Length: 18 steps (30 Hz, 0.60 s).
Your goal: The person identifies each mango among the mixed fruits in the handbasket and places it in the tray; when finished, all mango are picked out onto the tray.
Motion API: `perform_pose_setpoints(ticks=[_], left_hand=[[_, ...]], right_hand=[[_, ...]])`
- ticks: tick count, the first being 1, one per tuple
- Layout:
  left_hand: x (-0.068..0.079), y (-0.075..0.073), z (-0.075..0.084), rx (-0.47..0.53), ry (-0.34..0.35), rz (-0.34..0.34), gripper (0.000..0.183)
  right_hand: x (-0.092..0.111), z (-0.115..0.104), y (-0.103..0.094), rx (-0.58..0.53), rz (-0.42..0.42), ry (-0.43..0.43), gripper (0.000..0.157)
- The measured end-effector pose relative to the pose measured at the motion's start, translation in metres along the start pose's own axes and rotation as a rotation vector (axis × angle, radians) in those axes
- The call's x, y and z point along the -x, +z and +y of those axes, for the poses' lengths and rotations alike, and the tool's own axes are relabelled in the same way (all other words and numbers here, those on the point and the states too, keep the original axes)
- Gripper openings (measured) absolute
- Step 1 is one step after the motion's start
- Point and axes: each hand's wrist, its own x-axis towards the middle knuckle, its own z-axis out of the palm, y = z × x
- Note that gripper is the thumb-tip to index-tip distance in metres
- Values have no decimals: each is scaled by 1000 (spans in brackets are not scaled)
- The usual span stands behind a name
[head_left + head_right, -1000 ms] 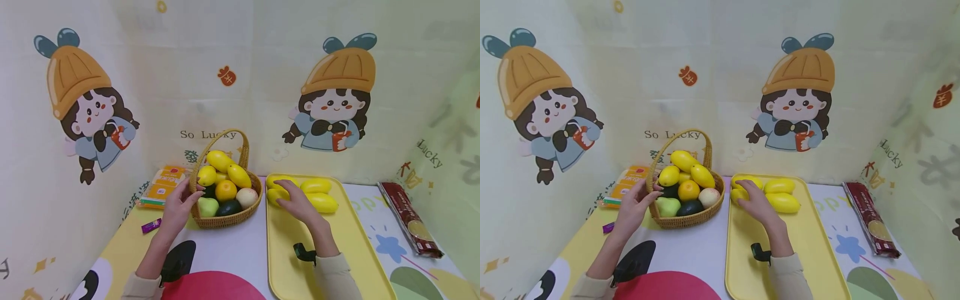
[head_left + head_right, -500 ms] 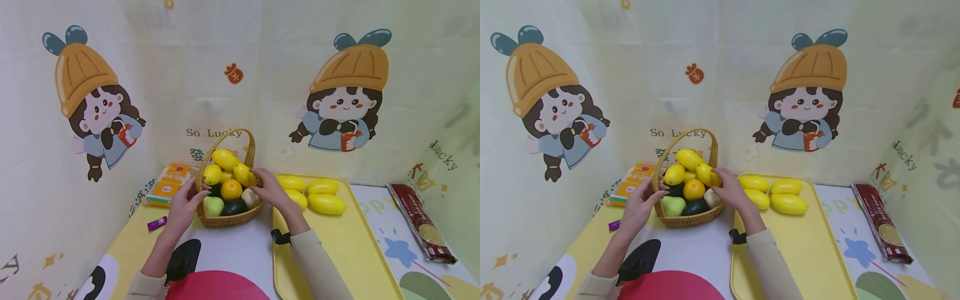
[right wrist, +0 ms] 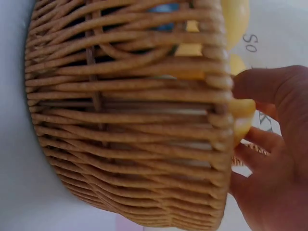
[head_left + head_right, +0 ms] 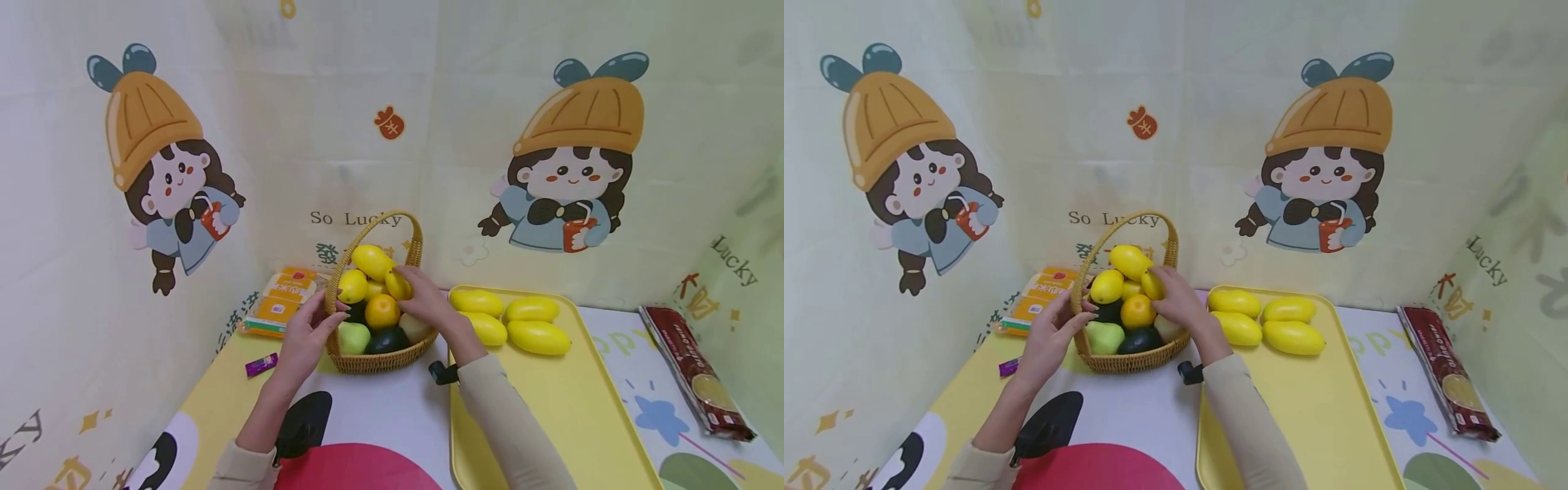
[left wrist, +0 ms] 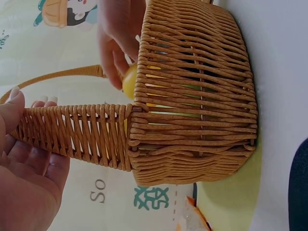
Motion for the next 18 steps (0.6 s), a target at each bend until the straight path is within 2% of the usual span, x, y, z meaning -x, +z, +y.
perform_pose_setpoints(ticks=[6,18], left_hand=[[1,0,0,-1,-9,7,44],[0,1,-4,-12,-13,11,45]], right_hand=[[-3,-5,4,96,49,7,61],[6,2,1,95,91,28,58]])
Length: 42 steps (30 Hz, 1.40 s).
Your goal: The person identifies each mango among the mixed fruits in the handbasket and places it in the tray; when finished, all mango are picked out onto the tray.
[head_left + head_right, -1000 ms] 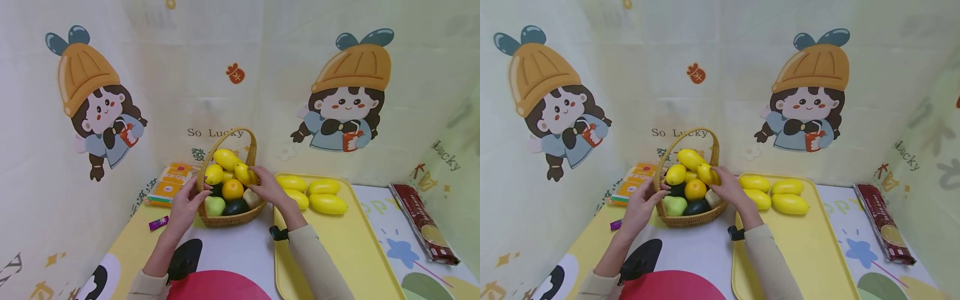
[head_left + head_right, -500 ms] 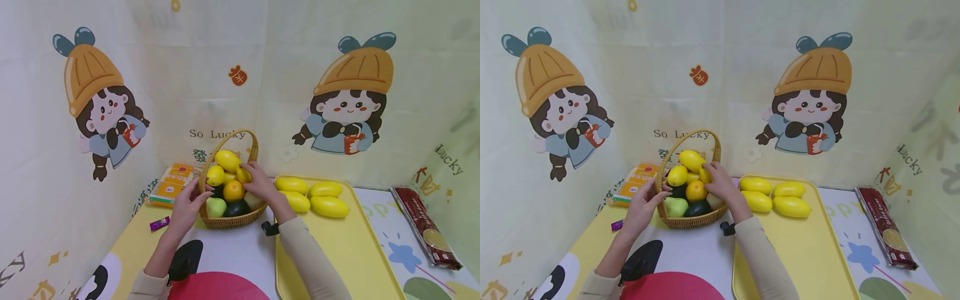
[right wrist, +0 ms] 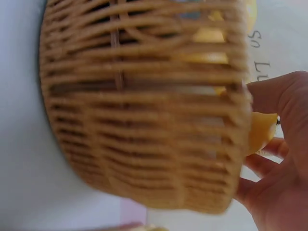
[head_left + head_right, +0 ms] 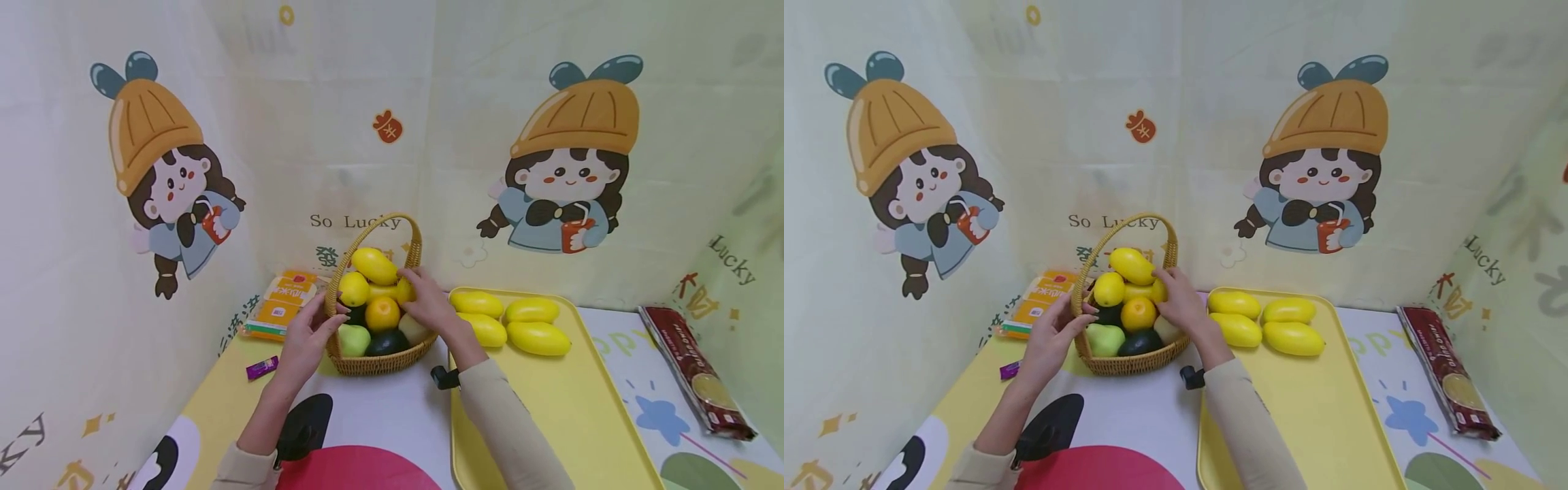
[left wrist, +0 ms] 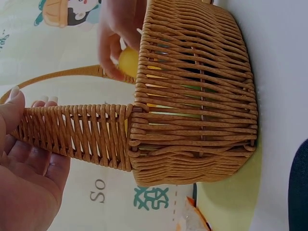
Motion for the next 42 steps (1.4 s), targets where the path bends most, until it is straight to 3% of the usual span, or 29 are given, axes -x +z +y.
perform_pose_setpoints(ticks=[7,14,24,33,39,42], left_hand=[[1,0,3,-8,7,3,40],[2,0,2,-9,-2,1,41],[-1,-2,-4,-33,0,1,43],[-1,0,-3,-15,4,1,44],[-2,-2,-2,-21,3,4,47],[-3,-1,-2,-20,0,0,47]], right_hand=[[8,9,-16,-1,18,-38,50],[21,20,-27,-78,16,-21,57],[53,43,-37,-176,147,-47,51],[90,55,-49,-359,208,32,52],[108,56,-64,-330,207,62,54],[114,71,-68,-319,202,83,54]])
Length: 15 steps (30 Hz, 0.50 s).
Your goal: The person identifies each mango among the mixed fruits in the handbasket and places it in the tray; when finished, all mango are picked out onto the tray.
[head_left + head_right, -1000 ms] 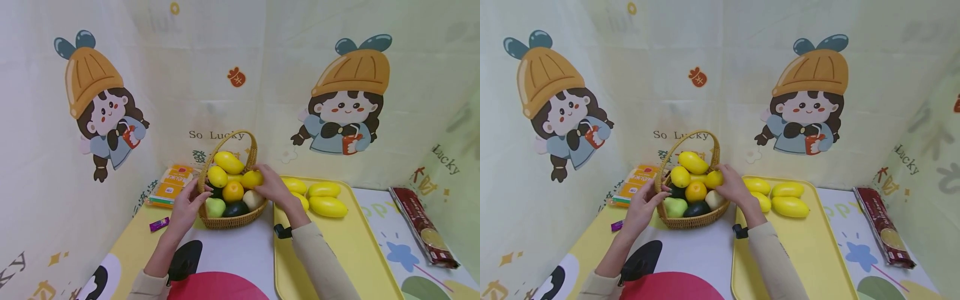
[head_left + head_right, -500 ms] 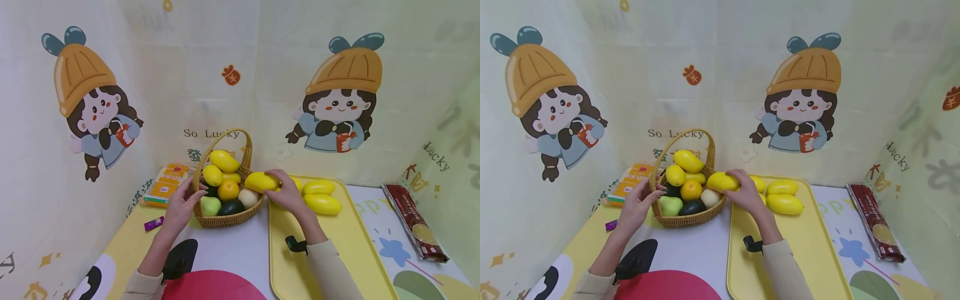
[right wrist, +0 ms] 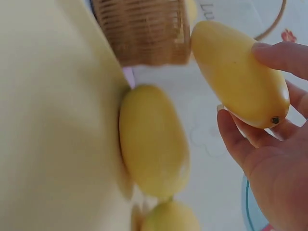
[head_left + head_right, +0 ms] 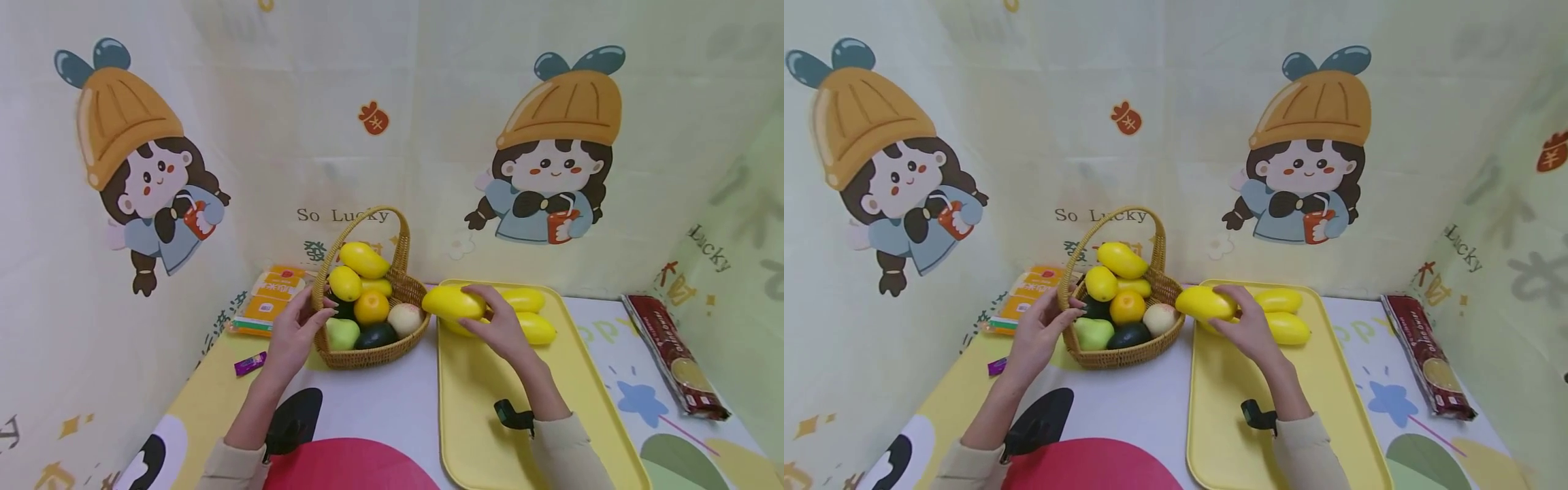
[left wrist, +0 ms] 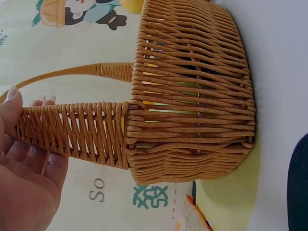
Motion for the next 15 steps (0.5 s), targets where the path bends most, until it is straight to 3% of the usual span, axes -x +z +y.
perform_pose_setpoints(ticks=[7,15], left_hand=[[-1,-1,-1,3,-6,0,45],[-1,-1,0,14,4,-13,44]], right_hand=[[14,19,-30,-18,-44,90,56],[33,36,-55,-22,-42,104,54]])
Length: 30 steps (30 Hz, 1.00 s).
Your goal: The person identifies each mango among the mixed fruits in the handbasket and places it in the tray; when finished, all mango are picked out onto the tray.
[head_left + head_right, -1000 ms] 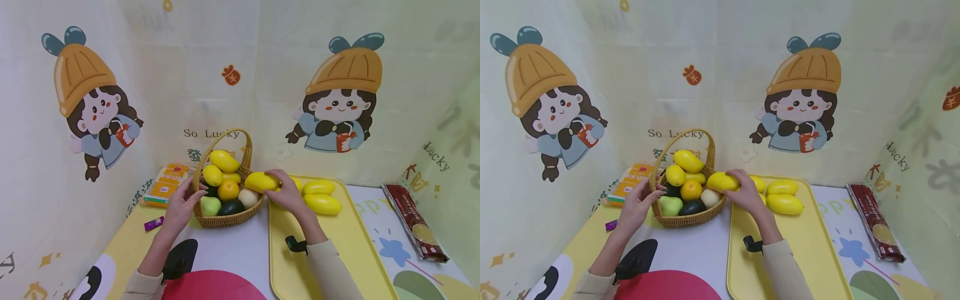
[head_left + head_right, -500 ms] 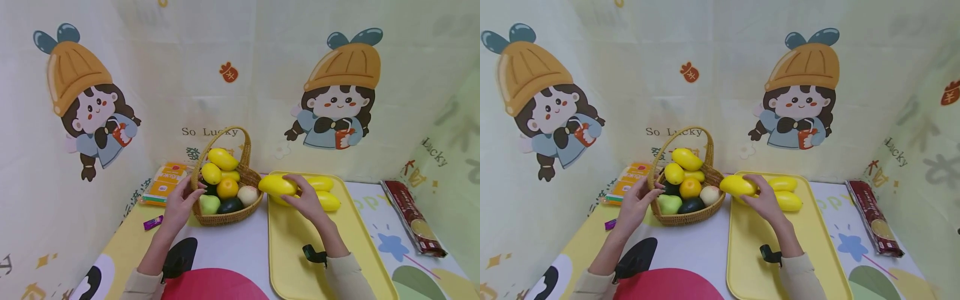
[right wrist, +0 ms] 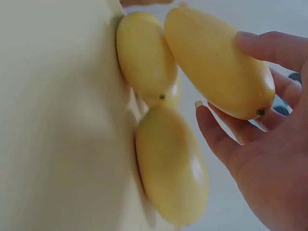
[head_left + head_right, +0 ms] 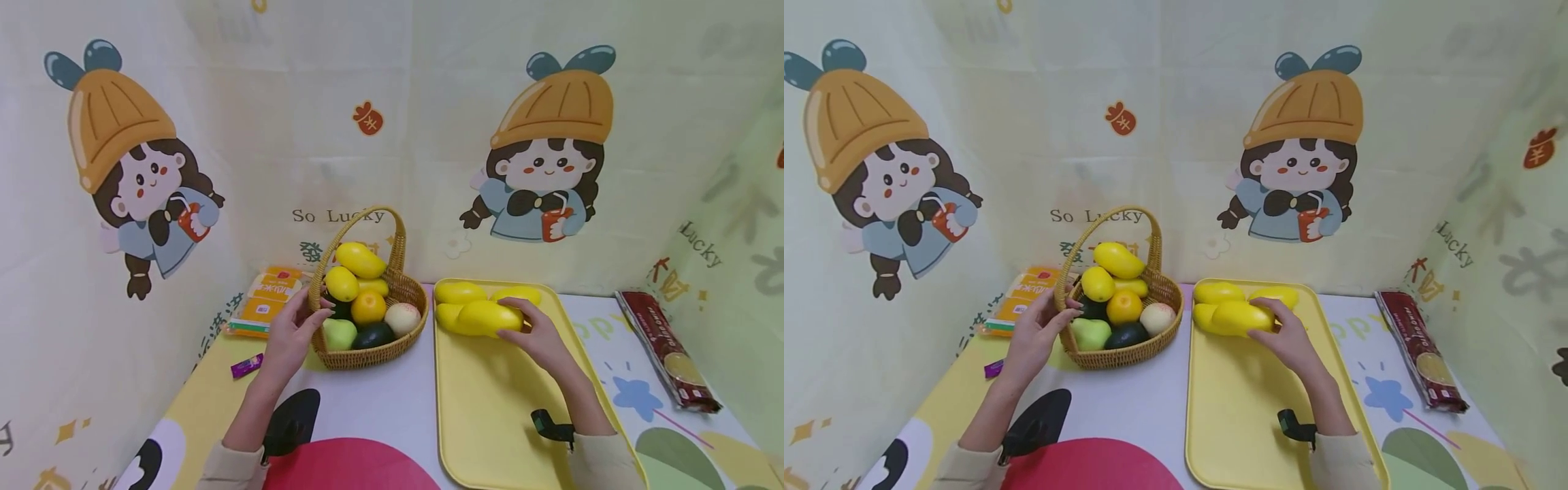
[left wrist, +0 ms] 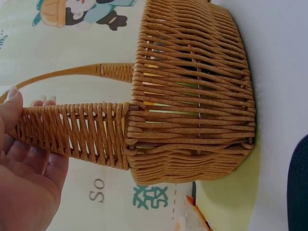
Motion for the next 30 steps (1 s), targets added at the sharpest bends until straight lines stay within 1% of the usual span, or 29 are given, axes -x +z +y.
perform_pose_setpoints(ticks=[5,11,15,20,23,27,30], left_hand=[[-1,1,1,-15,1,5,42],[-1,4,1,-13,-9,4,44],[1,2,-1,-29,-9,20,46],[1,-1,0,-55,3,23,45],[1,-1,0,-55,5,23,44],[2,0,-1,-50,11,19,44],[2,1,-1,-44,12,19,44]], right_hand=[[14,6,-17,-10,-4,1,55],[27,8,-40,19,-78,38,52],[30,14,-50,40,-101,45,53],[35,26,-60,12,-92,51,52],[38,35,-64,-21,-113,74,52],[41,47,-66,14,-138,110,52],[43,51,-67,53,-137,121,52]])
